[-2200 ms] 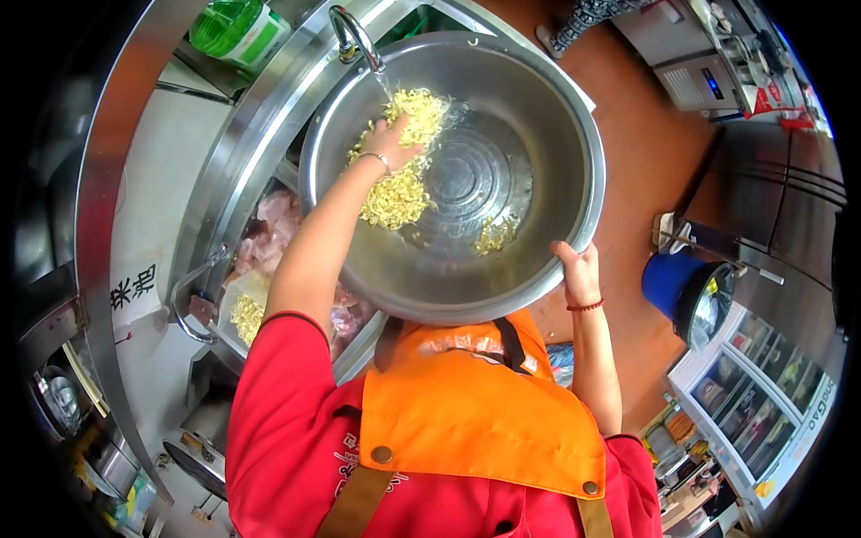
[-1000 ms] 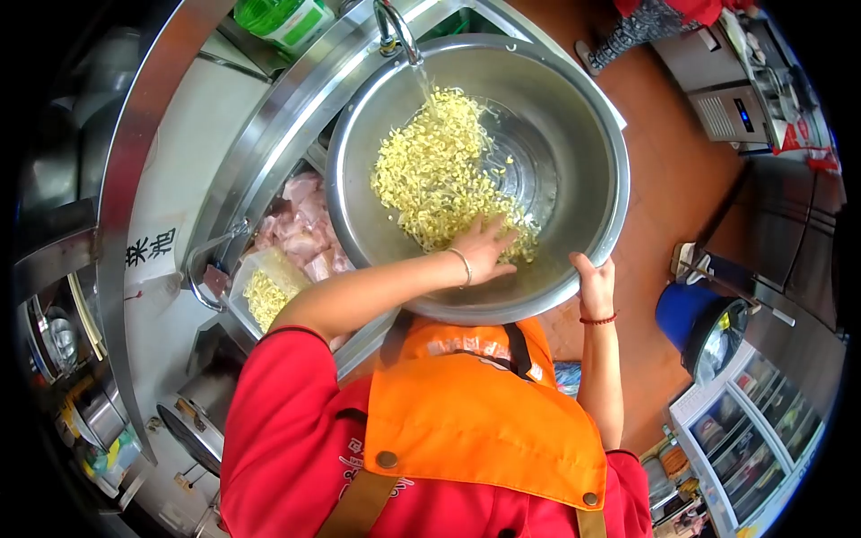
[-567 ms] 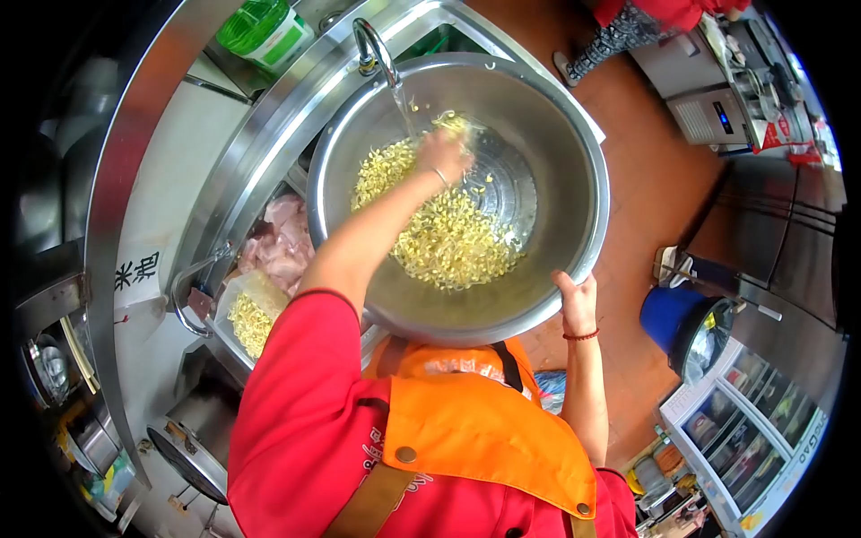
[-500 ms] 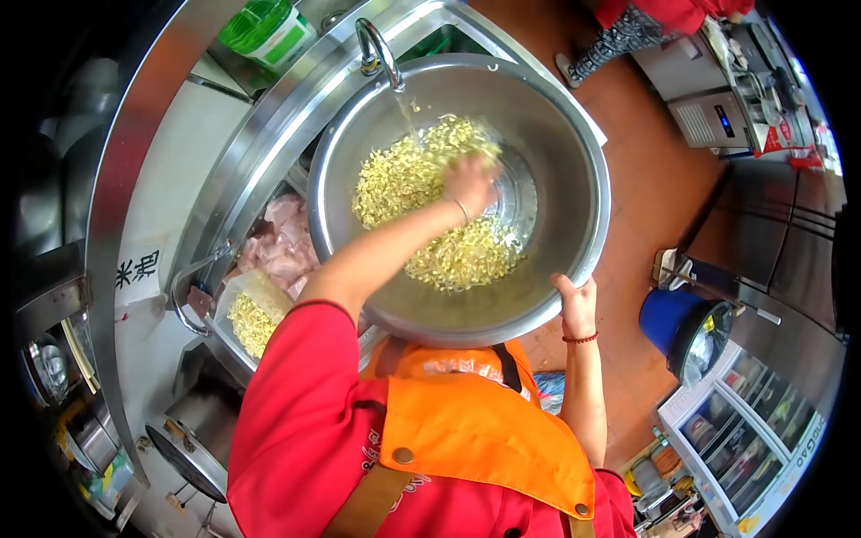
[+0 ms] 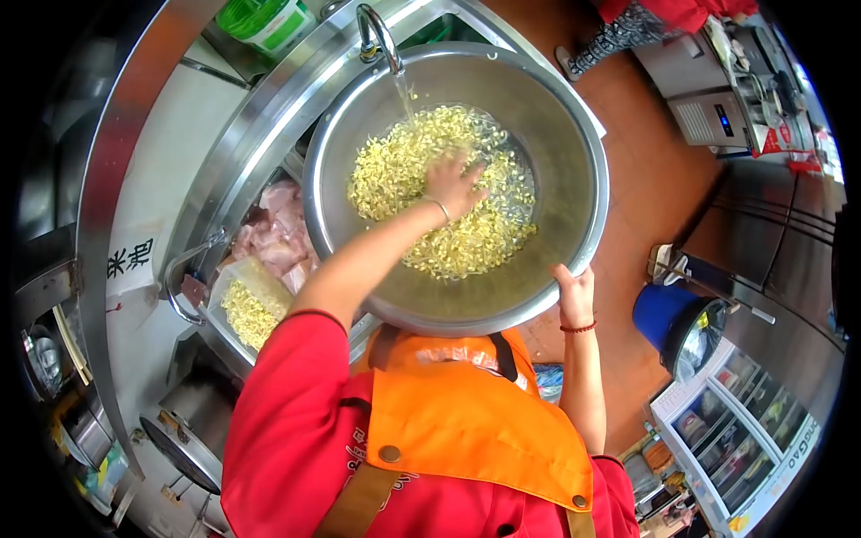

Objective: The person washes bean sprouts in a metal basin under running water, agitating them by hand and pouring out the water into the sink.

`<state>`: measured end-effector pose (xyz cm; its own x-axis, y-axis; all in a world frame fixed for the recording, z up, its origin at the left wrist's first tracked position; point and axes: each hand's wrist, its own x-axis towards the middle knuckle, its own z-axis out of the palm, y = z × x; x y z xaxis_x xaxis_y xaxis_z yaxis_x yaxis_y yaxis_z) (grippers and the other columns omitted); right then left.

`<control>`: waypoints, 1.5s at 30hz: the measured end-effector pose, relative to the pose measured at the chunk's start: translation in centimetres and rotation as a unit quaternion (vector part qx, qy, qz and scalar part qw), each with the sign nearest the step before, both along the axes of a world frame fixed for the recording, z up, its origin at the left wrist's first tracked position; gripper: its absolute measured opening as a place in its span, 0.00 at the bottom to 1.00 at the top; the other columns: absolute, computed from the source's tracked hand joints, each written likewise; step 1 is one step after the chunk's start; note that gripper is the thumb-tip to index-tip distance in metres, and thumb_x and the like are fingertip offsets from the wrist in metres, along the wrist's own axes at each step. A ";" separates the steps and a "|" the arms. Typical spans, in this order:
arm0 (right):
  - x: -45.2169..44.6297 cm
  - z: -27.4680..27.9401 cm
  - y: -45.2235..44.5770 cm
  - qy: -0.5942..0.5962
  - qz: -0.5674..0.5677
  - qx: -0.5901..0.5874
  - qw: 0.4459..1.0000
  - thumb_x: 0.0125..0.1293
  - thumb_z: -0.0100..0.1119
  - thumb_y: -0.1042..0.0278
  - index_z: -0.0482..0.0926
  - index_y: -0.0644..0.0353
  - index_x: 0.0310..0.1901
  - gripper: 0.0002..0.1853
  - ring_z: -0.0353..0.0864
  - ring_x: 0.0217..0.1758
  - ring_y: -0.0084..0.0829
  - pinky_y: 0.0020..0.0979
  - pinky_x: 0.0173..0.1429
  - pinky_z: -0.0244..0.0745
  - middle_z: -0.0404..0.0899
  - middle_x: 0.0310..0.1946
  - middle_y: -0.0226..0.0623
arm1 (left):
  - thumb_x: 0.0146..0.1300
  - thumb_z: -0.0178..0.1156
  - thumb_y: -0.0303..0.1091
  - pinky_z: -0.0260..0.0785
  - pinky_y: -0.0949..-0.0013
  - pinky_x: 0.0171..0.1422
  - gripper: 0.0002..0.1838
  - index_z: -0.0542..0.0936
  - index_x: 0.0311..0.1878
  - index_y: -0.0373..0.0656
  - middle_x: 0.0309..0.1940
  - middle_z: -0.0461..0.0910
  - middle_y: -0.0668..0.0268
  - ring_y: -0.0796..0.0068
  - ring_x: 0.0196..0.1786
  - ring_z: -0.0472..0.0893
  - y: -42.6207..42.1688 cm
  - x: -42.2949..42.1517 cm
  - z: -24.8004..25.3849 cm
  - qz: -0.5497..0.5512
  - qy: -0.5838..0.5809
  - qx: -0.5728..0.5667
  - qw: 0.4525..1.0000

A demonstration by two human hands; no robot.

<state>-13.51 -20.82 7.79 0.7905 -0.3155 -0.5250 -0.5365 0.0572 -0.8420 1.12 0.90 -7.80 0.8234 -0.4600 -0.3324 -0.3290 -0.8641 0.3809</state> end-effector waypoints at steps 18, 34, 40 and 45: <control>0.2 0.4 0.3 0.010 -0.012 0.009 1.000 0.59 0.59 0.78 0.76 0.69 0.47 0.13 0.76 0.38 0.23 0.26 0.43 0.72 0.79 0.37 0.31 | 0.63 0.60 0.60 0.66 0.49 0.69 0.39 0.68 0.68 0.39 0.64 0.69 0.43 0.44 0.63 0.74 12.3 1.6 -1.5 0.160 0.156 0.100 0.970; -0.2 -0.4 -0.3 0.000 -0.008 0.010 1.000 0.61 0.58 0.78 0.76 0.71 0.52 0.17 0.79 0.43 0.26 0.28 0.49 0.74 0.81 0.43 0.34 | 0.63 0.61 0.52 0.61 0.51 0.75 0.37 0.67 0.71 0.43 0.68 0.64 0.41 0.42 0.69 0.67 5.3 -4.4 10.2 -0.021 0.150 -0.171 0.974; -0.5 -1.5 -0.6 -0.030 -0.009 0.032 0.999 0.62 0.58 0.77 0.77 0.69 0.52 0.16 0.78 0.44 0.25 0.28 0.50 0.74 0.82 0.44 0.32 | 0.61 0.63 0.60 0.59 0.50 0.75 0.55 0.42 0.80 0.48 0.75 0.45 0.33 0.33 0.72 0.62 7.2 -6.2 -2.0 0.033 0.270 0.037 0.961; -1.1 -1.6 -0.8 -0.040 -0.005 0.009 0.999 0.58 0.57 0.79 0.78 0.69 0.48 0.14 0.79 0.41 0.25 0.28 0.47 0.75 0.81 0.40 0.31 | 0.56 0.69 0.47 0.57 0.43 0.76 0.52 0.51 0.79 0.48 0.76 0.45 0.38 0.31 0.73 0.58 0.7 -12.2 3.3 -0.101 0.082 -0.075 0.989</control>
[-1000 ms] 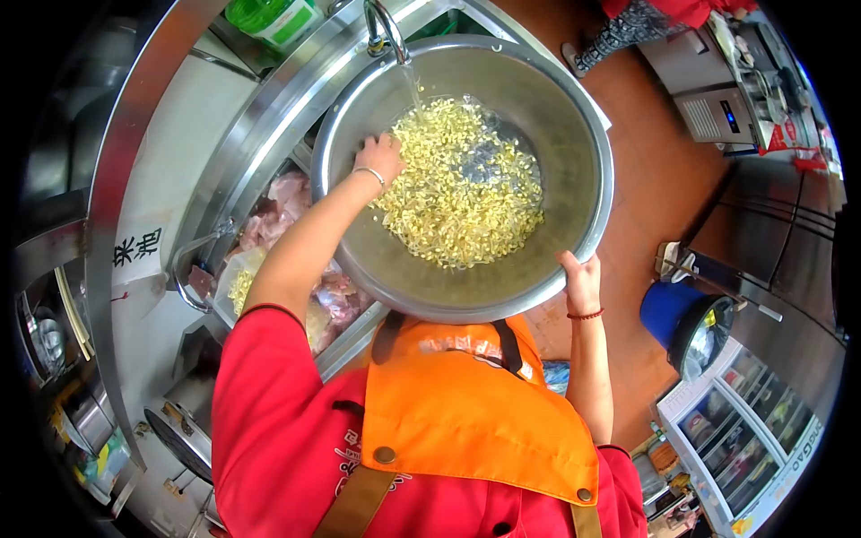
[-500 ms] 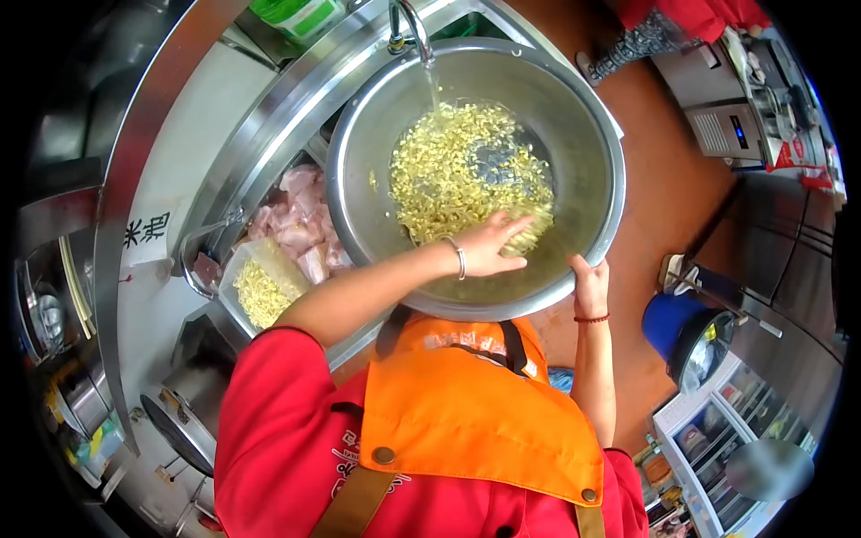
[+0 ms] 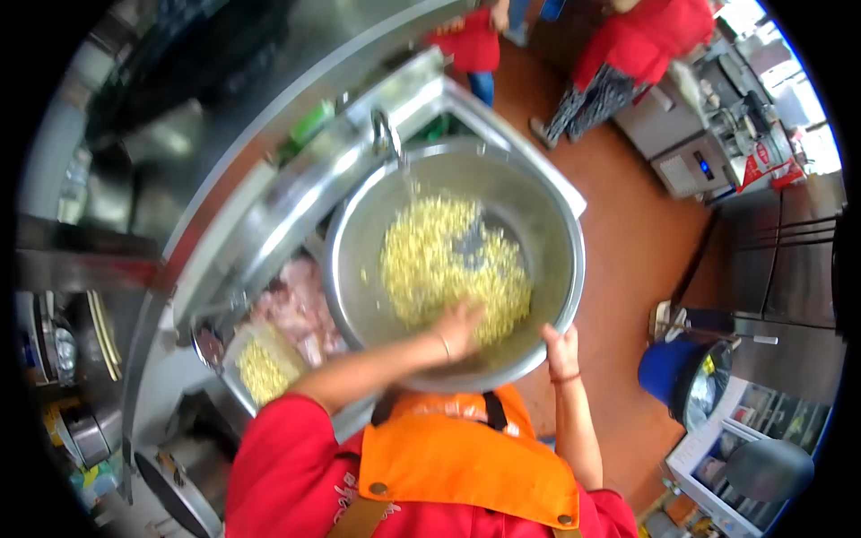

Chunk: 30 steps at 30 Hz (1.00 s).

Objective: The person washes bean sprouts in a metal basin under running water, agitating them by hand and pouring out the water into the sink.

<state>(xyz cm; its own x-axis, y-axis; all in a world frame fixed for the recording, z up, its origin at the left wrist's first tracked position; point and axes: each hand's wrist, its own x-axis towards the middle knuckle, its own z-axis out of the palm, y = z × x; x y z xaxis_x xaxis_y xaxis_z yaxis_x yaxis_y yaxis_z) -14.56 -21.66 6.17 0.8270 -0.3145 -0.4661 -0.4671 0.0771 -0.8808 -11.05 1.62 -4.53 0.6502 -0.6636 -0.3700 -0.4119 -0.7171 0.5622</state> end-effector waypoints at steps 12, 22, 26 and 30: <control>0.8 -0.9 0.6 -0.013 -0.004 -0.007 1.000 0.54 0.61 0.78 0.77 0.69 0.50 0.19 0.82 0.37 0.28 0.30 0.41 0.78 0.83 0.38 0.37 | 0.59 0.66 0.49 0.48 0.39 0.78 0.39 0.65 0.74 0.61 0.79 0.49 0.55 0.45 0.79 0.51 0.9 11.2 -1.9 -0.109 -0.258 0.054 0.959; 0.8 -0.9 0.8 0.000 -0.004 0.016 1.000 0.56 0.60 0.79 0.76 0.68 0.54 0.21 0.83 0.43 0.28 0.31 0.48 0.79 0.84 0.43 0.37 | 0.65 0.58 0.54 0.42 0.38 0.79 0.35 0.65 0.74 0.58 0.77 0.55 0.57 0.51 0.78 0.56 1.1 7.4 0.7 -0.169 -0.201 -0.077 0.962; 0.6 -1.5 0.4 -0.003 0.004 0.010 1.000 0.57 0.62 0.78 0.76 0.66 0.56 0.23 0.83 0.47 0.29 0.31 0.52 0.79 0.84 0.46 0.38 | 0.68 0.52 0.58 0.34 0.40 0.81 0.33 0.65 0.74 0.61 0.79 0.54 0.63 0.55 0.80 0.53 1.9 10.2 -2.3 -0.222 -0.208 -0.014 0.953; 0.9 -0.2 0.7 0.028 0.010 0.001 1.000 0.58 0.63 0.77 0.76 0.66 0.58 0.24 0.83 0.48 0.29 0.31 0.54 0.79 0.84 0.47 0.38 | 0.69 0.52 0.57 0.36 0.39 0.80 0.31 0.65 0.74 0.66 0.78 0.54 0.60 0.53 0.80 0.49 5.3 16.5 -4.2 -0.047 -0.306 0.093 0.946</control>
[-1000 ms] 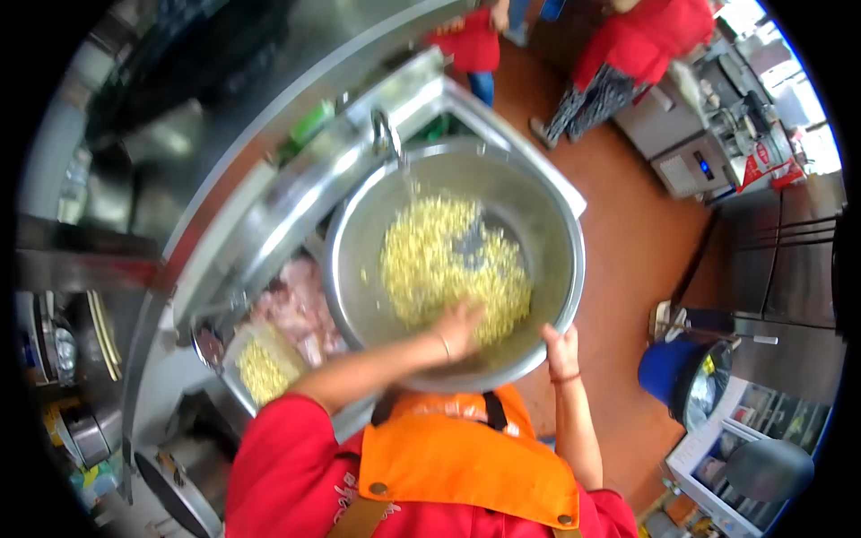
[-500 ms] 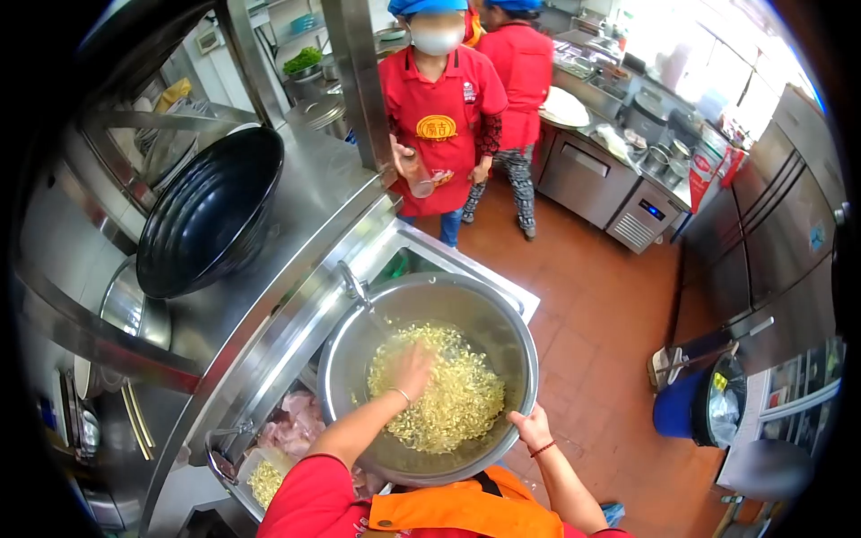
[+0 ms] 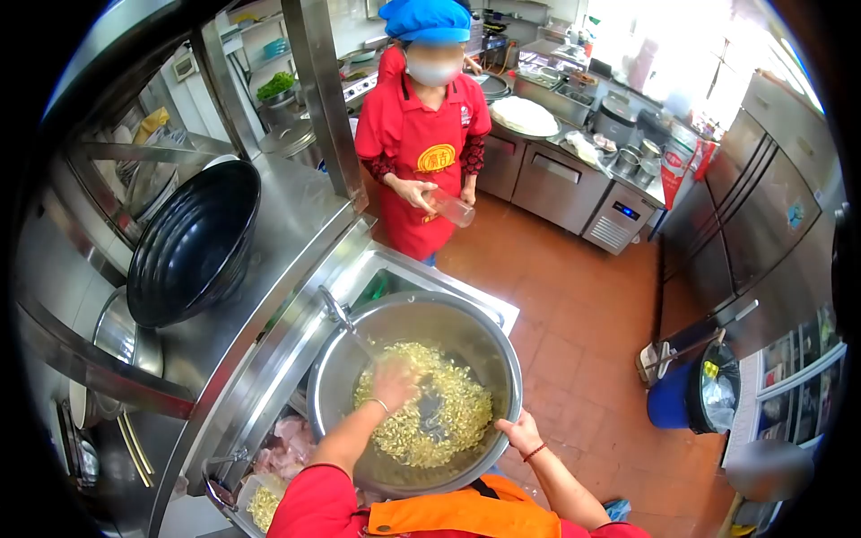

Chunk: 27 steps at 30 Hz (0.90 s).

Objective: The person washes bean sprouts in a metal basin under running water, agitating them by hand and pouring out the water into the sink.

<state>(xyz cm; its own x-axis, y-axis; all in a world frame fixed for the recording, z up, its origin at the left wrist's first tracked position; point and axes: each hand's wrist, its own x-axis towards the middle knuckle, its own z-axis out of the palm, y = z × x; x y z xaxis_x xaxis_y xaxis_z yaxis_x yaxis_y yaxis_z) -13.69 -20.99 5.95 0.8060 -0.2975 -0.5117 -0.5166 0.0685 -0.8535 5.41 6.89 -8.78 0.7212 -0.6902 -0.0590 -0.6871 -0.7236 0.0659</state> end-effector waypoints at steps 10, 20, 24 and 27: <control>0.4 -0.5 0.2 -0.023 0.006 -0.022 0.999 0.57 0.62 0.75 0.76 0.66 0.57 0.23 0.82 0.45 0.28 0.30 0.50 0.79 0.84 0.45 0.38 | 0.66 0.51 0.65 0.44 0.29 0.75 0.39 0.60 0.77 0.60 0.80 0.46 0.56 0.48 0.81 0.44 -2.9 -7.2 -0.1 0.091 0.133 -0.063 0.985; -0.5 -0.8 -1.1 -0.055 0.037 -0.027 0.997 0.58 0.58 0.76 0.80 0.66 0.49 0.16 0.79 0.37 0.21 0.26 0.42 0.76 0.83 0.37 0.27 | 0.66 0.49 0.64 0.32 0.28 0.77 0.36 0.60 0.77 0.68 0.81 0.48 0.63 0.51 0.82 0.45 -3.9 -4.3 2.3 -0.058 0.093 0.056 0.992; 0.4 0.8 -0.4 0.001 0.017 -0.025 1.000 0.59 0.60 0.77 0.79 0.67 0.53 0.18 0.81 0.45 0.27 0.30 0.49 0.78 0.84 0.44 0.35 | 0.68 0.48 0.63 0.28 0.31 0.79 0.38 0.55 0.79 0.64 0.81 0.42 0.59 0.49 0.82 0.42 0.7 -0.6 -2.5 0.179 0.031 0.035 0.983; 0.5 1.0 -0.5 0.035 0.012 -0.051 0.998 0.58 0.60 0.78 0.78 0.68 0.51 0.17 0.81 0.42 0.26 0.29 0.48 0.77 0.83 0.42 0.35 | 0.68 0.48 0.63 0.28 0.32 0.79 0.40 0.53 0.80 0.60 0.81 0.41 0.56 0.50 0.82 0.42 0.0 -3.9 -0.7 0.188 0.084 -0.012 0.978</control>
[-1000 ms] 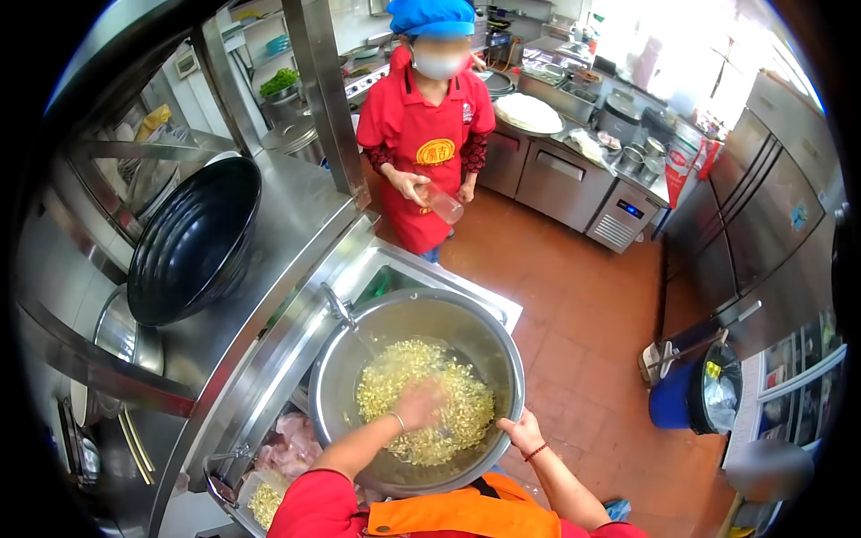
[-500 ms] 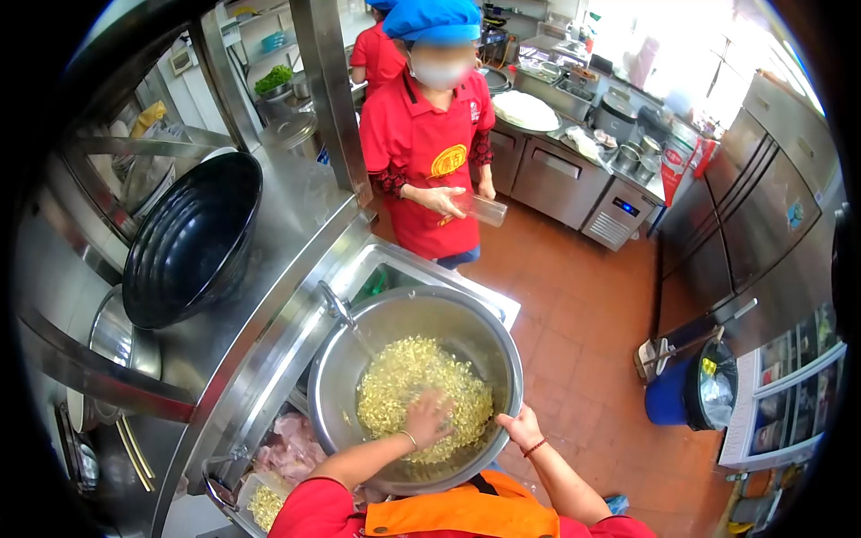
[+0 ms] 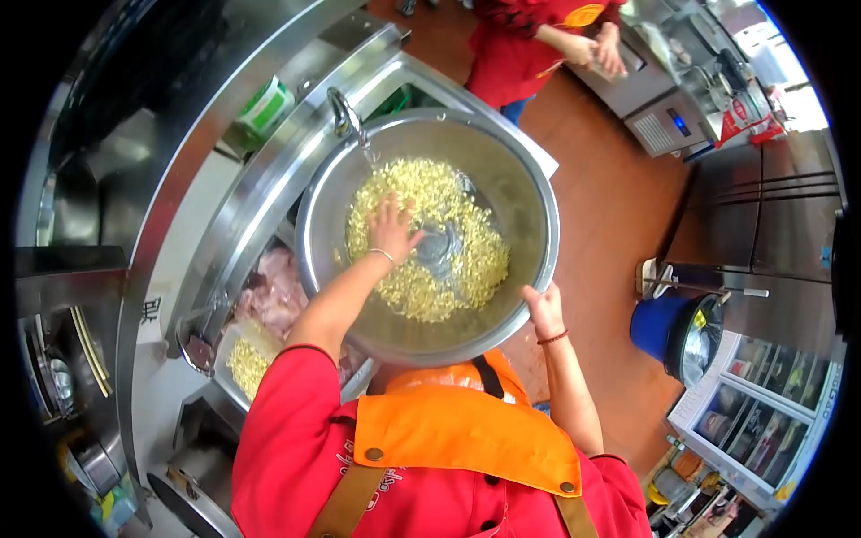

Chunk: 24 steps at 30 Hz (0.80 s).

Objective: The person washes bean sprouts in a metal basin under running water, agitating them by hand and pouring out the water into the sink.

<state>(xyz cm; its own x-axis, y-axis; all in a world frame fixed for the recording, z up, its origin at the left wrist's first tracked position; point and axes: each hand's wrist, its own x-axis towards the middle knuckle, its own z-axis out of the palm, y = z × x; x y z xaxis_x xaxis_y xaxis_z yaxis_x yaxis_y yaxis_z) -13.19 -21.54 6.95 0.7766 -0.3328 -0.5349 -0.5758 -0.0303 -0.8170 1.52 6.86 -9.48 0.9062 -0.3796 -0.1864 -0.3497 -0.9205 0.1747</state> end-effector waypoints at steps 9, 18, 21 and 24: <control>0.0 -0.1 0.1 -0.025 -0.004 0.028 0.999 0.59 0.59 0.79 0.77 0.69 0.51 0.16 0.79 0.41 0.24 0.27 0.46 0.75 0.82 0.40 0.33 | 0.70 0.42 0.65 0.25 0.35 0.80 0.40 0.51 0.80 0.59 0.81 0.40 0.58 0.55 0.83 0.36 -10.3 -5.1 3.6 -0.325 0.020 -0.089 0.941; 0.4 0.5 0.3 -0.011 -0.009 0.010 1.000 0.59 0.60 0.78 0.78 0.69 0.48 0.14 0.78 0.36 0.22 0.26 0.41 0.74 0.81 0.36 0.32 | 0.69 0.53 0.51 0.33 0.40 0.82 0.36 0.61 0.76 0.45 0.78 0.53 0.54 0.55 0.82 0.47 -7.1 2.2 1.9 -0.090 -0.013 -0.118 0.989; 0.6 0.8 0.8 -0.022 -0.018 0.023 0.999 0.59 0.60 0.78 0.78 0.69 0.48 0.14 0.78 0.37 0.22 0.26 0.41 0.74 0.81 0.36 0.32 | 0.67 0.55 0.43 0.36 0.41 0.81 0.32 0.66 0.72 0.42 0.73 0.62 0.52 0.53 0.79 0.54 -9.6 -2.9 6.1 -0.266 0.039 -0.240 0.933; 0.7 1.0 0.8 -0.031 -0.014 0.035 0.999 0.59 0.60 0.78 0.78 0.69 0.48 0.14 0.78 0.37 0.22 0.26 0.42 0.75 0.81 0.36 0.32 | 0.67 0.54 0.40 0.39 0.45 0.81 0.31 0.66 0.72 0.41 0.72 0.63 0.52 0.55 0.79 0.55 -12.7 -6.1 2.7 -0.302 -0.001 -0.259 0.917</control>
<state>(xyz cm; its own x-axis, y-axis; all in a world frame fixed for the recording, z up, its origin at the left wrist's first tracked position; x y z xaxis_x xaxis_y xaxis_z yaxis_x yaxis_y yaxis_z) -12.54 -20.72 7.96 0.7994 -0.3187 -0.5094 -0.5247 0.0429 -0.8502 -4.57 -5.85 -6.83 0.5008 -0.8503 0.1622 -0.7697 -0.3517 0.5328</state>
